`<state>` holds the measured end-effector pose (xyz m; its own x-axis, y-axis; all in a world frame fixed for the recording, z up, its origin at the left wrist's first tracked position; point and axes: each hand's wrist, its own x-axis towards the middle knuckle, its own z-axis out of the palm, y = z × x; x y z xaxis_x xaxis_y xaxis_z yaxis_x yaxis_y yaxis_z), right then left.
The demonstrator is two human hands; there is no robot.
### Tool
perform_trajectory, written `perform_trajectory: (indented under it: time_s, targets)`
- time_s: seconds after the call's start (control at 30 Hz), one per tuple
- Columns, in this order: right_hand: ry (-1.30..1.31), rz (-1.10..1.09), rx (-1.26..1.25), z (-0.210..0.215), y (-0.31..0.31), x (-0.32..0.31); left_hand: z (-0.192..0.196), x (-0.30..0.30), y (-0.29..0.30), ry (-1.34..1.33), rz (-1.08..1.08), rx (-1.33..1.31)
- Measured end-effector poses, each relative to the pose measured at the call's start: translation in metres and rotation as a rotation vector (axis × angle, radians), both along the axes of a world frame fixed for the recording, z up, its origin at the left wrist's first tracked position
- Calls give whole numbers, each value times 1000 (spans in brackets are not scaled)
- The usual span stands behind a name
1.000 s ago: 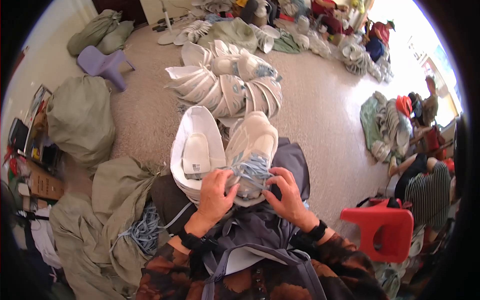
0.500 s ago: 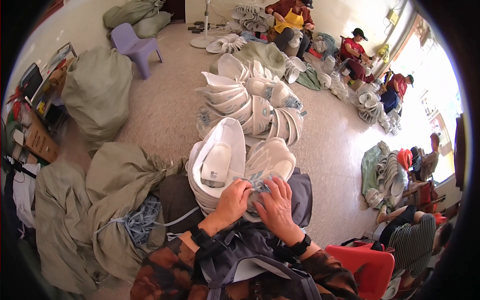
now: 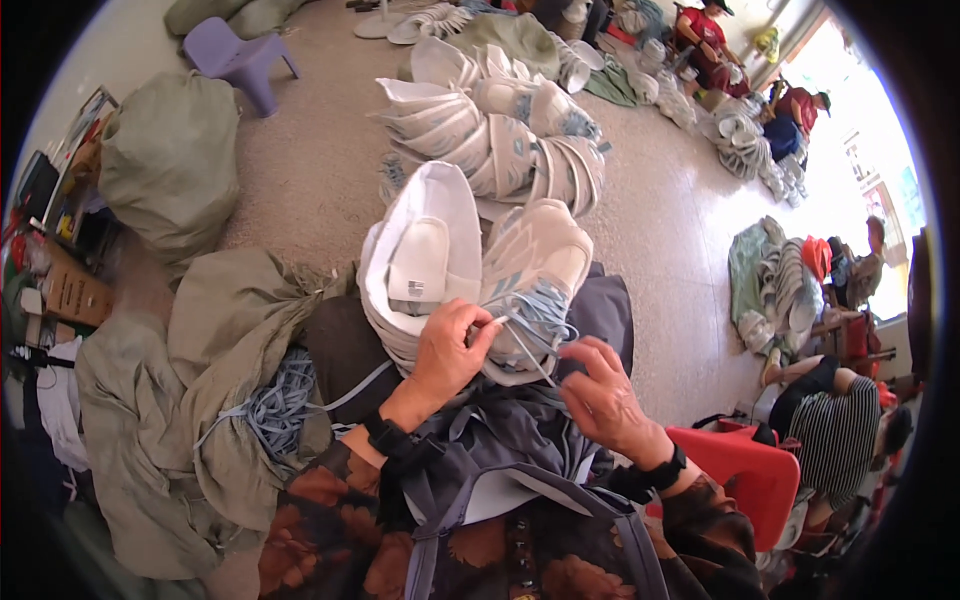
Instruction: The recorder is threading and pulling laces through the eyelets of several white athletic shoes.
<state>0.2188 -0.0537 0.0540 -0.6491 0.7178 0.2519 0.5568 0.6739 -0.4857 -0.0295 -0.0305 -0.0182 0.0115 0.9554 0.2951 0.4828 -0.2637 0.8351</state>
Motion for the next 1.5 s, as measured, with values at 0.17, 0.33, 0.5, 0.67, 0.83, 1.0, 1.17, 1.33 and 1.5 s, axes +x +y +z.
perform_trajectory:
  time_s: [0.17, 0.33, 0.5, 0.67, 0.83, 1.0, 1.17, 1.33, 1.5]
  targets:
    - [-150, 148, -192, -26, -32, 40, -1, 7, 2, -45, -24, -19]
    - [-62, 70, -203, -27, -20, 28, 12, 13, 8, -141, -66, -141]
    - [167, 41, -65, -23, -8, 3, 20, 19, 12, -49, -52, -145]
    - [167, 20, -47, -31, 0, -2, 18, 18, 20, -23, -105, -107]
    - [155, 29, -26, -40, 6, -5, 41, 22, 19, -387, -230, -409]
    - [78, 31, -21, -36, 4, -7, 50, 32, 28, -232, -389, -218]
    - [211, 42, 14, -20, 0, -13, 54, 19, 31, -259, -439, -529]
    - [303, 174, -60, -20, -2, -26, 44, 25, 29, -184, -465, -182]
    - [285, 289, -193, -38, -9, -31, 46, 33, 27, 25, -94, 170]
